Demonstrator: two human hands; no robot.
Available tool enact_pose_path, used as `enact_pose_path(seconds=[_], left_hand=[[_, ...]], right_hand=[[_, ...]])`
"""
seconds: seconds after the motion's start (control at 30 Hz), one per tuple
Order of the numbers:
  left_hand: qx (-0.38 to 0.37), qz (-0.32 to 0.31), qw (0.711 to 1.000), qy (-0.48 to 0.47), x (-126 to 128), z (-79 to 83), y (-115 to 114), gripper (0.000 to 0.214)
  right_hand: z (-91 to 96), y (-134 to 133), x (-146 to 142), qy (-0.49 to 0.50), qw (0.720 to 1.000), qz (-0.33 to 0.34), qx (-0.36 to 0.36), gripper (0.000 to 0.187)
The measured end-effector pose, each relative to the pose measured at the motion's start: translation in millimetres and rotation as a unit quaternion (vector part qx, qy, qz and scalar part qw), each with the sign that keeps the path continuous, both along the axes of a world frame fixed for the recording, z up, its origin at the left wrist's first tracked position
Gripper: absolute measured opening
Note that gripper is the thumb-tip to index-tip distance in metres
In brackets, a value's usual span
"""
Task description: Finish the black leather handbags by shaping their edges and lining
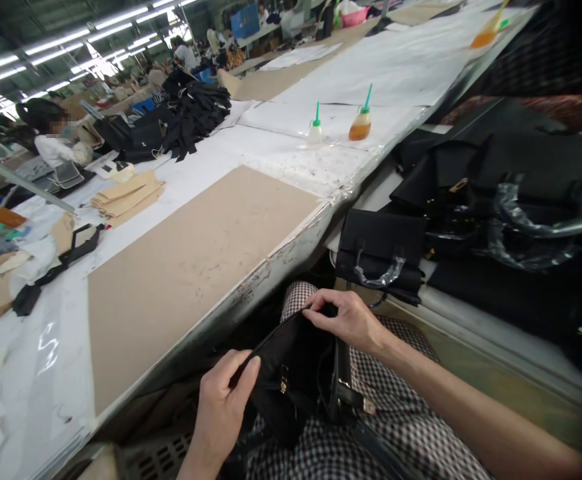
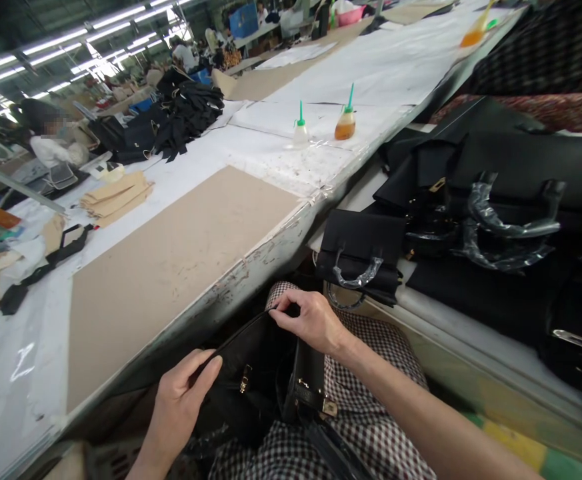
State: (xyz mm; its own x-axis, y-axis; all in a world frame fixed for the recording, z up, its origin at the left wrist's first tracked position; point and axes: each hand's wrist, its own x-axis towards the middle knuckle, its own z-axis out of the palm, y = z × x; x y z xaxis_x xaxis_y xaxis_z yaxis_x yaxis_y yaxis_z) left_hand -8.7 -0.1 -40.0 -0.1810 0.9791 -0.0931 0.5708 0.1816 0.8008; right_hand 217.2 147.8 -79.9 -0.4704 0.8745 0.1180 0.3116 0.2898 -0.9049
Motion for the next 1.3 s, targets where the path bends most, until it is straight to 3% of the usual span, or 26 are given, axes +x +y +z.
enact_pose_path(seconds=[0.13, 0.27, 0.43, 0.6, 0.73, 0.83, 0.97, 1.13, 1.3], left_hand=[[-0.017, -0.019, 0.996, 0.082, 3.7, 4.9, 9.1, 0.016], [-0.059, -0.070, 0.991, 0.096, 5.7, 12.6, 23.2, 0.020], [-0.033, -0.089, 0.994, 0.054, 9.1, 10.9, 35.3, 0.024], [-0.080, -0.096, 0.992, 0.033, 8.2, 13.9, 44.0, 0.029], [-0.112, -0.177, 0.976, 0.054, 10.7, 24.1, 68.6, 0.016], [-0.086, -0.235, 0.967, 0.048, 20.7, 25.9, 91.8, 0.025], [-0.047, -0.280, 0.955, 0.086, 29.9, 17.1, 109.1, 0.019], [-0.072, -0.251, 0.960, 0.098, 26.1, 9.2, 108.9, 0.018], [-0.072, -0.241, 0.965, 0.080, 27.6, 14.0, 104.5, 0.019]], right_hand=[[4.0, -8.9, -6.4, -0.052, 0.997, -0.058, 0.008, 0.013], [5.5, -13.3, -5.5, -0.079, 0.992, -0.101, 0.006, 0.014], [7.6, -13.3, 4.3, -0.071, 0.993, -0.090, -0.007, 0.014], [9.4, -12.6, 8.6, -0.079, 0.994, -0.075, -0.001, 0.015], [9.3, -16.8, 7.0, -0.095, 0.992, -0.085, 0.004, 0.014], [9.9, -19.2, 6.5, -0.105, 0.990, -0.089, 0.009, 0.014], [10.9, -13.8, 14.6, -0.092, 0.995, -0.017, 0.031, 0.011], [13.5, -2.0, 30.4, -0.082, 0.982, 0.128, 0.111, 0.004], [21.9, 0.0, 30.8, -0.080, 0.983, 0.127, 0.107, 0.006]])
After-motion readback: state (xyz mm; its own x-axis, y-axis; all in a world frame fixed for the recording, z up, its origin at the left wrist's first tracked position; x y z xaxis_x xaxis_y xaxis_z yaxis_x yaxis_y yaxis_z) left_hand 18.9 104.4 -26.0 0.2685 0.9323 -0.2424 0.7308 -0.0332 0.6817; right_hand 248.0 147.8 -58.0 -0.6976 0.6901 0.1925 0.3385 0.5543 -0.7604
